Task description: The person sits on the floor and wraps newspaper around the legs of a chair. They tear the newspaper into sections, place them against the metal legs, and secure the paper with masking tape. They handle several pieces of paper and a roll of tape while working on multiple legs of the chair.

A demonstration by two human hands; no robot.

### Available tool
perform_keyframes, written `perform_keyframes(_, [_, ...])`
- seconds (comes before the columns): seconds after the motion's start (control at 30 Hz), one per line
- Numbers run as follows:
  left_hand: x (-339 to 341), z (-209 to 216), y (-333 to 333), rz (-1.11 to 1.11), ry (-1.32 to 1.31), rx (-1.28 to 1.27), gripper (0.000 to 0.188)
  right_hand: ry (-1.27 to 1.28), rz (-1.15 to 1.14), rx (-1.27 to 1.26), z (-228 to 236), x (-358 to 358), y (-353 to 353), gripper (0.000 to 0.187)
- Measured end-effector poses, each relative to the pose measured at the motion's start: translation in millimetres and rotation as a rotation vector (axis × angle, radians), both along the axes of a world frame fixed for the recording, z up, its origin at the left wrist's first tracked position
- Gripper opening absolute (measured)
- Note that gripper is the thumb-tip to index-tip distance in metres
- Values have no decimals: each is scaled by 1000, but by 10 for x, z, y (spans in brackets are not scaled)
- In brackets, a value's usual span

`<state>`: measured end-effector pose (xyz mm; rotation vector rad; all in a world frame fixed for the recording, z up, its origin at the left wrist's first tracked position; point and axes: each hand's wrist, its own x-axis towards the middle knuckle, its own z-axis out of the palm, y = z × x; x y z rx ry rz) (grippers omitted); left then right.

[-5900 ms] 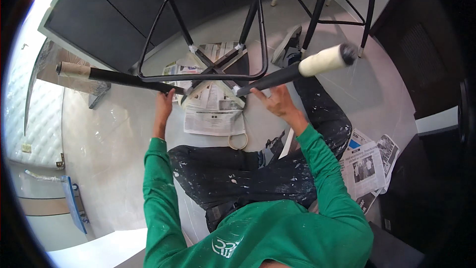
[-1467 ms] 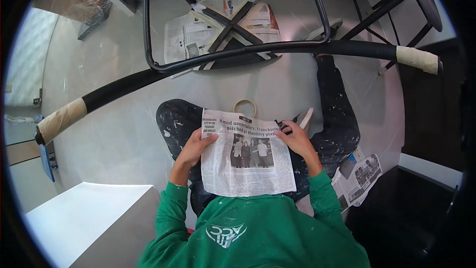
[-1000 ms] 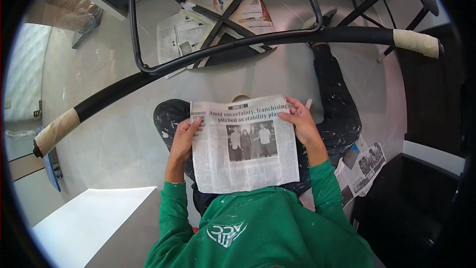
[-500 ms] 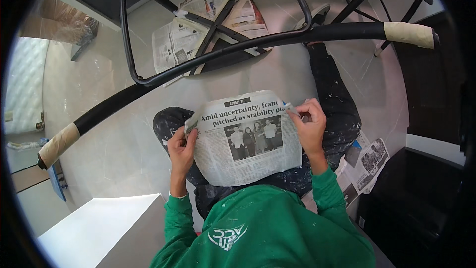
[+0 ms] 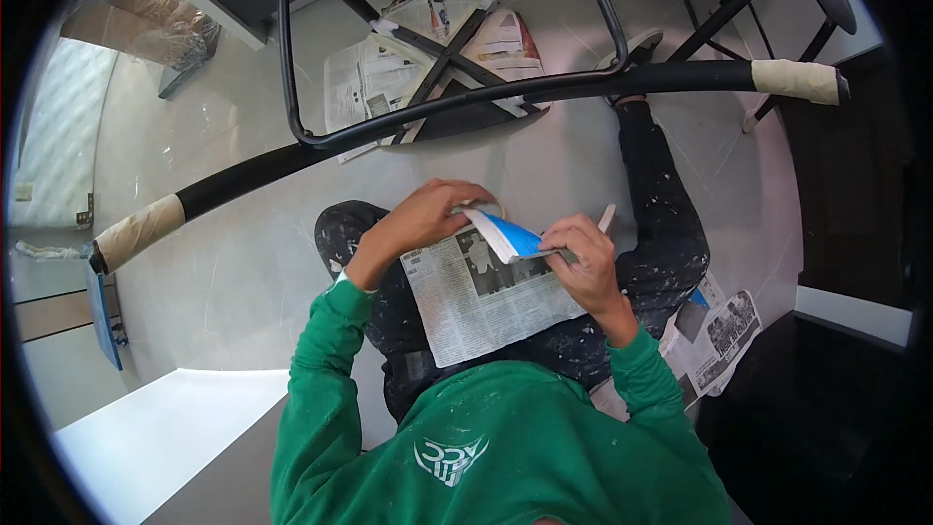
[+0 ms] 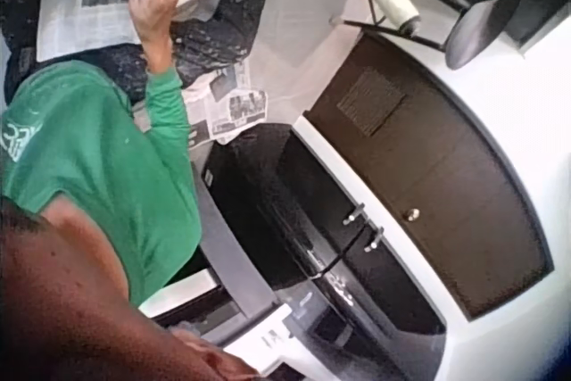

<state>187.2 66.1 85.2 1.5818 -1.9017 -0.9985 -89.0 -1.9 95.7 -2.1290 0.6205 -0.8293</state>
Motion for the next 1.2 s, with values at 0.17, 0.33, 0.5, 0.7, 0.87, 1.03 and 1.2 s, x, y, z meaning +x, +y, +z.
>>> perform_keyframes(0.17, [25, -446, -191, -2, 486, 255, 32, -3, -36, -43, -95, -80, -85, 24])
perform_keyframes(0.33, [38, -480, -346, -28, 590, 465, 27, -5, -89, 15, -386, -272, -26, 28])
perform_keyframes(0.5, [14, -476, -464, -36, 564, 653, 27, 11, -212, -40, -433, -304, -12, 42])
perform_keyframes(0.7, [40, -542, -597, -152, 577, 483, 38, 102, -294, -61, -176, -166, -226, 49])
perform_keyframes(0.87, [-46, -402, -723, -175, 556, 553, 39, 81, -89, -150, -110, -249, -423, 29])
perform_keyframes(1.03, [104, -390, -673, -55, 717, 636, 40, 33, -32, -182, -51, -293, -314, 24])
perform_keyframes(1.2, [98, -410, -677, -42, 733, 592, 34, 91, 11, -49, -218, -419, -172, 18])
